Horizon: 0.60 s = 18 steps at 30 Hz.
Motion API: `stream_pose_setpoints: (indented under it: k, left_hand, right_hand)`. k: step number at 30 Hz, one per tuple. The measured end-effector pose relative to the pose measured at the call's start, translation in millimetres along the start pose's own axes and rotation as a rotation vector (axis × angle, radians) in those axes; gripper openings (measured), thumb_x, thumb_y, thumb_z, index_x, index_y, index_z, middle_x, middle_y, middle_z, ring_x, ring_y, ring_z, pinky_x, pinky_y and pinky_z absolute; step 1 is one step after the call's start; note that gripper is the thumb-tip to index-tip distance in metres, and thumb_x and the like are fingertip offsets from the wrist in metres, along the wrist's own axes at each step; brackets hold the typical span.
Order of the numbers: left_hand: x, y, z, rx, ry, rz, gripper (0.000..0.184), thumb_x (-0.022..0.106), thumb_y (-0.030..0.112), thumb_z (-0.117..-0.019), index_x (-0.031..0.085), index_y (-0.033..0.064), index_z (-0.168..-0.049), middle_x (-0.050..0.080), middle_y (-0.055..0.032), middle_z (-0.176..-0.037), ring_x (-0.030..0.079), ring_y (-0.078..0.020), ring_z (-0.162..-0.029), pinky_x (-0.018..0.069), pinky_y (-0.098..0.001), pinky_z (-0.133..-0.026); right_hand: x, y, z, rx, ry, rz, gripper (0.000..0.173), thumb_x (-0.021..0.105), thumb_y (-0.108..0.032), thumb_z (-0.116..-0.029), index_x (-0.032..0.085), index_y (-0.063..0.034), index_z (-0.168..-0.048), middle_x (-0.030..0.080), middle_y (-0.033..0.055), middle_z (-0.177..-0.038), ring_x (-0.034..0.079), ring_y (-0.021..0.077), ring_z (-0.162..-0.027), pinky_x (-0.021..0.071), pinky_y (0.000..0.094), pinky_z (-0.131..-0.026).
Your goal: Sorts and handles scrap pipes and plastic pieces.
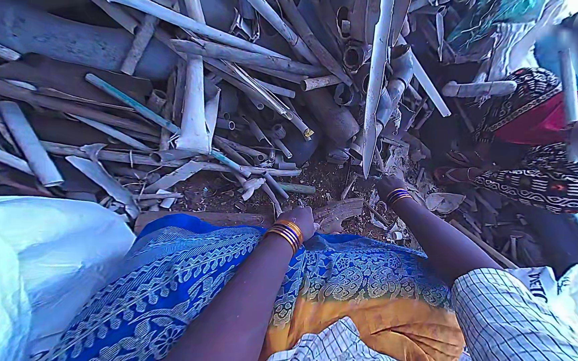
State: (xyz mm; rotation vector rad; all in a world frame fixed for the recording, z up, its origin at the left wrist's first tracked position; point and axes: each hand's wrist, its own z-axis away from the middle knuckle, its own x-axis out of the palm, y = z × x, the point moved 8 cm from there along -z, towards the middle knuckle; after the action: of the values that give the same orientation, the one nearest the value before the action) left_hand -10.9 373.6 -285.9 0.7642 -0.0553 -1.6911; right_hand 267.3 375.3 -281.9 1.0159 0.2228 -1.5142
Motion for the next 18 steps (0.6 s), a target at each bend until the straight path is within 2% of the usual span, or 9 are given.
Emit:
stream_pose_setpoints:
  k: [2,4,6,8,10,12,14,18]
  left_hand:
    - [1.4,0.0,0.7,-0.002,-0.009,-0.009,0.062,0.051,0.040,-0.1082,0.040,-0.0017,-0.154,0.050,-0.0258,-0.150,0.050,-0.0395,-0.140,0.0393,-0.0582,-0.114]
    - [1.1,-1.0,1.0,0.000,-0.008,-0.010,0.062,0.051,0.039,-0.1082,0.039,-0.0020,-0.154,0.050,-0.0261,-0.150,0.050,-0.0397,-0.140,0.0395,-0.0578,-0.114]
    - [0.1,-3.0,0.5,-0.005,-0.001,0.000,0.063,0.052,0.039,-0.1079,0.038,-0.0017,-0.154,0.050,-0.0260,-0.150,0.049,-0.0397,-0.140,0.0394,-0.0576,-0.114]
    - [1.5,-4.4,-1.6,-0.015,-0.001,-0.004,0.065,0.052,0.040,-0.1079,0.037,-0.0011,-0.156,0.050,-0.0262,-0.150,0.050,-0.0395,-0.140,0.0393,-0.0575,-0.114]
    - [2.4,-3.3,-3.1,-0.015,-0.002,-0.020,0.066,0.051,0.041,-0.1080,0.035,-0.0013,-0.156,0.049,-0.0265,-0.151,0.049,-0.0399,-0.141,0.0387,-0.0573,-0.115]
    - [2.6,0.7,-2.4,-0.011,-0.007,-0.036,0.066,0.051,0.041,-0.1081,0.034,-0.0010,-0.157,0.048,-0.0262,-0.152,0.047,-0.0395,-0.142,0.0375,-0.0569,-0.116]
    - [3.8,3.3,-2.2,-0.012,-0.010,-0.045,0.066,0.051,0.041,-0.1082,0.035,-0.0008,-0.157,0.048,-0.0262,-0.152,0.047,-0.0397,-0.143,0.0369,-0.0573,-0.116]
    - [6.0,6.4,-5.5,-0.017,-0.009,-0.046,0.065,0.051,0.040,-0.1082,0.036,-0.0007,-0.156,0.048,-0.0266,-0.152,0.047,-0.0402,-0.142,0.0372,-0.0570,-0.116]
  right_hand:
    - [20.8,22.5,-0.2,0.055,-0.115,0.061,0.027,0.060,-0.010,-0.0991,0.071,-0.0025,-0.123,0.066,0.0254,-0.128,0.061,0.0465,-0.121,0.0507,0.0665,-0.091]
    - [42.8,42.6,3.9,0.141,-0.237,0.085,0.029,0.059,-0.017,-0.1019,0.069,0.0004,-0.123,0.064,0.0253,-0.132,0.060,0.0453,-0.125,0.0475,0.0669,-0.096]
    - [54.5,60.3,5.1,0.232,-0.242,0.036,0.031,0.059,-0.018,-0.1020,0.068,-0.0007,-0.127,0.063,0.0261,-0.134,0.058,0.0464,-0.127,0.0453,0.0684,-0.099]
    - [47.9,66.4,11.3,0.269,-0.202,-0.014,0.031,0.059,-0.020,-0.1022,0.070,0.0007,-0.121,0.065,0.0256,-0.131,0.059,0.0460,-0.125,0.0464,0.0681,-0.097]
    - [34.7,61.8,12.4,0.227,-0.131,-0.097,0.030,0.057,-0.022,-0.1037,0.070,-0.0019,-0.122,0.065,0.0262,-0.129,0.061,0.0468,-0.122,0.0481,0.0693,-0.093]
    - [31.6,52.6,3.8,0.150,-0.087,-0.138,0.035,0.056,-0.015,-0.1016,0.066,-0.0132,-0.136,0.064,0.0250,-0.133,0.062,0.0465,-0.122,0.0501,0.0683,-0.092]
    - [41.0,40.3,-6.3,0.071,-0.094,-0.138,0.043,0.053,-0.008,-0.1011,0.061,-0.0159,-0.143,0.061,0.0245,-0.138,0.060,0.0462,-0.125,0.0501,0.0668,-0.093]
    - [64.9,33.1,-9.1,0.037,-0.204,-0.096,0.040,0.054,-0.008,-0.1011,0.064,-0.0154,-0.139,0.062,0.0219,-0.139,0.059,0.0445,-0.128,0.0480,0.0669,-0.096]
